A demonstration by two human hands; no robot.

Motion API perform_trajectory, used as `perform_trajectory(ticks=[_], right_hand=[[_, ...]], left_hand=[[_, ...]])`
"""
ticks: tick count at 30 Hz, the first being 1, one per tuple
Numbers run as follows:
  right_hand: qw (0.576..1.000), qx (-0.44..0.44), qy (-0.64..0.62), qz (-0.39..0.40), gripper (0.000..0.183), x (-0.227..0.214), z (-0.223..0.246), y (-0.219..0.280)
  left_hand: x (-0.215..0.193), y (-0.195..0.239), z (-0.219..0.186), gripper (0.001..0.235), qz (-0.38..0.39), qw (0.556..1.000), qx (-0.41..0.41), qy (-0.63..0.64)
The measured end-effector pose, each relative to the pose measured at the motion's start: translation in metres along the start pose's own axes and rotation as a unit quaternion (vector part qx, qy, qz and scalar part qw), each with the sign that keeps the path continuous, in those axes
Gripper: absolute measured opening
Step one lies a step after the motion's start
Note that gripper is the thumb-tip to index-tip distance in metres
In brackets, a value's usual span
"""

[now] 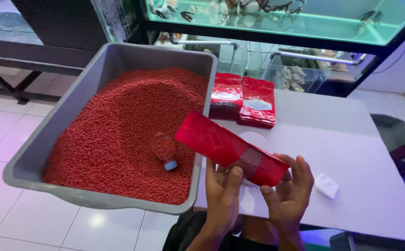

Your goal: The person scoops red fish food pellets from a large bin into a small red bag using a plastic scoop, then places the bag on a digital scale to weigh it.

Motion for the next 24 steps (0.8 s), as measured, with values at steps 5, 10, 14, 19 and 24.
perform_trajectory(ticks=[5, 10, 14, 19, 24], right_hand=[[1.000, -0.003, -0.004, 0.030, 0.093, 0.018, 0.005, -0.024], [0.999, -0.027, 0.009, 0.047, 0.090, 0.032, 0.008, -0.044], [0.998, -0.032, 0.023, 0.053, 0.089, 0.043, 0.012, -0.056], [0.994, -0.048, 0.046, 0.081, 0.083, 0.053, 0.021, -0.064], [0.997, -0.008, 0.042, 0.067, 0.080, 0.042, 0.006, -0.055]], left_hand=[[-0.006, -0.005, 0.000, 0.075, 0.022, 0.996, 0.025, 0.088], [-0.007, -0.012, 0.000, 0.064, 0.013, 0.993, 0.002, 0.114], [-0.015, -0.017, 0.004, 0.049, -0.019, 0.993, -0.013, 0.120], [-0.010, -0.016, -0.003, 0.057, -0.028, 0.992, -0.026, 0.121], [-0.021, -0.017, 0.006, 0.059, -0.074, 0.990, -0.055, 0.105]])
Point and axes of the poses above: each hand's wrist, its own y-axis away from the middle knuckle, its own x-axis out of the palm, z = x × y, the point moved 8 cm from there along -y, towards the middle knuckle, and after that the axes turned 6 degrees about -x, right-handed, at the moved point
